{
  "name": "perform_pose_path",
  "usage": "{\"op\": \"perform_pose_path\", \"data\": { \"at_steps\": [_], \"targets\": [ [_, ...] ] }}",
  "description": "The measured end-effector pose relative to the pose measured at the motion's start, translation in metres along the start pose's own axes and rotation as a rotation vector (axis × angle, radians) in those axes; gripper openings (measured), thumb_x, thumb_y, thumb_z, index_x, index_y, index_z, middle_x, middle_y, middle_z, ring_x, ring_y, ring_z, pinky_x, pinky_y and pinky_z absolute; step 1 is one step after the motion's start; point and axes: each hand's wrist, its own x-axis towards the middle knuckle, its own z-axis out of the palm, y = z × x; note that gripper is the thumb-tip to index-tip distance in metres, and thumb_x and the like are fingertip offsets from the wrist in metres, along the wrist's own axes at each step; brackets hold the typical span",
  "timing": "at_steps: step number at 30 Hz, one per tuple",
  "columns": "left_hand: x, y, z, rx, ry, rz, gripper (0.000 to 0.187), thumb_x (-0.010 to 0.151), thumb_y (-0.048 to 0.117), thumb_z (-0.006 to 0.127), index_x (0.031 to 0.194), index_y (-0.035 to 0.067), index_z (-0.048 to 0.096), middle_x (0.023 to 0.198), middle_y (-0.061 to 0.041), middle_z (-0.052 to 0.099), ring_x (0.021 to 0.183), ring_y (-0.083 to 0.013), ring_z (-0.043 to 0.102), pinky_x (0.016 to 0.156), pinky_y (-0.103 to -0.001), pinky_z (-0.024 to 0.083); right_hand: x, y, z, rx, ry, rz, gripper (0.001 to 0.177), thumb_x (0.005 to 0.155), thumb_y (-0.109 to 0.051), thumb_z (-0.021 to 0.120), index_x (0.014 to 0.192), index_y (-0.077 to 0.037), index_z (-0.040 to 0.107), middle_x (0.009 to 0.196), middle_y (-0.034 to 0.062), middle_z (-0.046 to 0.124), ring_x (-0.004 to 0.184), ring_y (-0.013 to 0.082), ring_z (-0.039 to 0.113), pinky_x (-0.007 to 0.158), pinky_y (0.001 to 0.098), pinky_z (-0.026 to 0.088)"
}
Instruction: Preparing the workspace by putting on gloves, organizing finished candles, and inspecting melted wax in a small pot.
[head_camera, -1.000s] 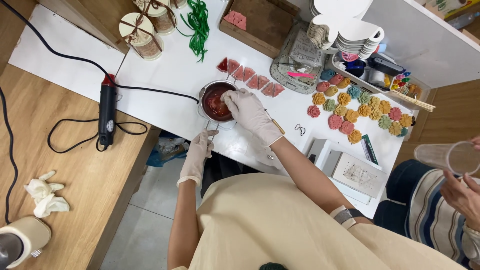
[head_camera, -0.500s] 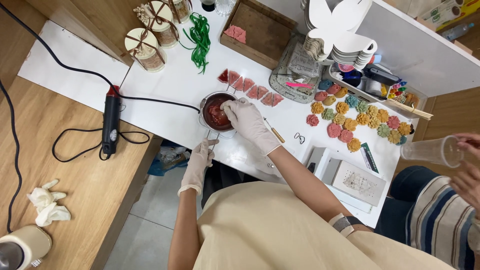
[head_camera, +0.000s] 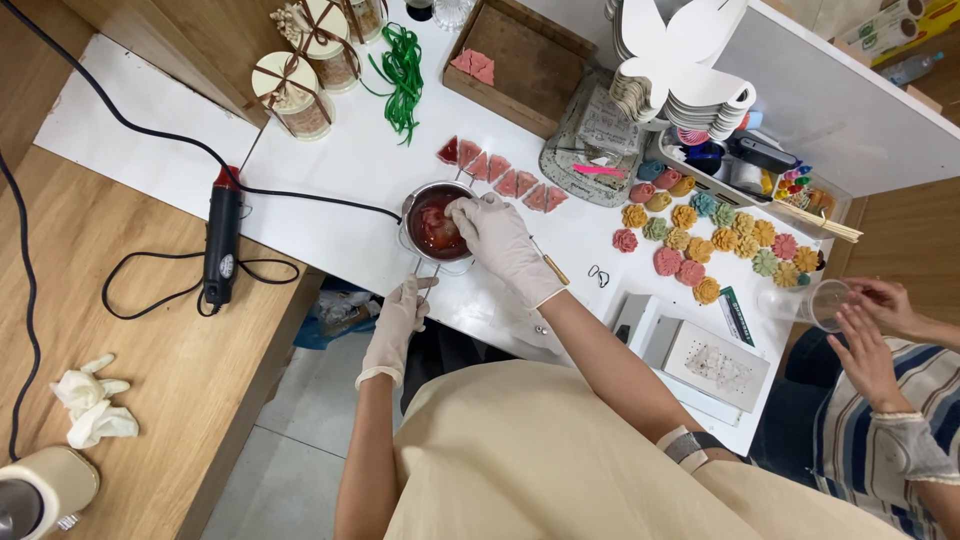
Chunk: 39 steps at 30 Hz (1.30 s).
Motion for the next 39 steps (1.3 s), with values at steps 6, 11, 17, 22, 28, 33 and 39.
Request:
{"op": "perform_pose_path", "data": {
  "at_steps": [6,11,17,22,28,33,39],
  "targets": [
    [0.007,-0.009,-0.003,0.001,-0.011,0.013,0.059,0.107,0.051,0.036,0.121,0.007,0.072,0.065,0.006,0.039,0.055,-0.0066,0.031,0.057,-0.025,0.036,0.0,0.001,-0.001,-0.007,0.024,-0.012,0.013,0.098,-0.021,0.06,0.099,-0.013,0.07,0.083,0.0109,0.071,0.084,0.0323,0.065,0.076,0.0456,0.053],
    [0.004,-0.005,-0.001,0.015,-0.008,0.014,0.059,0.107,0.051,0.035,0.121,0.007,0.072,0.065,0.006,0.039,0.054,-0.007,0.031,0.057,-0.025,0.037,0.001,-0.007,-0.011,0.127,-0.082,0.061,0.012,0.097,-0.021,0.061,0.101,-0.015,0.071,0.08,0.0121,0.07,0.081,0.032,0.065,0.075,0.0441,0.054],
    [-0.003,0.002,-0.001,0.003,-0.004,-0.003,0.058,0.108,0.049,0.035,0.122,0.007,0.072,0.065,0.006,0.04,0.055,-0.0071,0.032,0.058,-0.025,0.037,0.0,-0.005,-0.006,0.145,-0.011,0.022,0.013,0.096,-0.02,0.061,0.103,-0.015,0.07,0.086,0.0113,0.07,0.081,0.0336,0.065,0.075,0.0455,0.053],
    [-0.001,-0.002,-0.003,0.058,-0.027,0.01,0.058,0.108,0.05,0.036,0.125,0.007,0.07,0.066,0.006,0.042,0.057,-0.0057,0.037,0.058,-0.024,0.04,-0.003,0.002,0.002,0.001,0.029,0.072,0.012,0.097,-0.02,0.061,0.103,-0.013,0.069,0.081,0.0113,0.07,0.084,0.0329,0.066,0.075,0.0467,0.053],
    [-0.002,0.006,-0.004,0.054,-0.018,-0.012,0.056,0.109,0.048,0.037,0.125,0.006,0.071,0.065,0.004,0.043,0.055,-0.007,0.034,0.055,-0.025,0.034,-0.007,0.008,0.01,0.215,0.037,0.042,0.01,0.097,-0.018,0.059,0.098,-0.015,0.068,0.081,0.0072,0.072,0.081,0.0304,0.068,0.076,0.0444,0.054],
    [0.003,0.0,-0.012,0.145,-0.024,0.035,0.059,0.108,0.05,0.033,0.127,0.008,0.071,0.069,0.002,0.053,0.055,-0.0085,0.041,0.056,-0.026,0.036,-0.009,0.006,0.005,0.206,0.005,0.126,0.014,0.098,-0.022,0.061,0.105,-0.016,0.072,0.078,0.0124,0.067,0.076,0.0319,0.065,0.074,0.0442,0.054],
    [0.0,0.003,-0.013,0.168,-0.003,0.046,0.058,0.107,0.051,0.037,0.13,0.008,0.068,0.084,-0.002,0.067,0.069,-0.0099,0.058,0.076,-0.027,0.047,-0.006,0.005,0.007,0.118,0.133,0.063,0.011,0.096,-0.019,0.059,0.098,-0.013,0.068,0.085,0.0053,0.073,0.08,0.031,0.066,0.075,0.0442,0.054]
  ]
}}
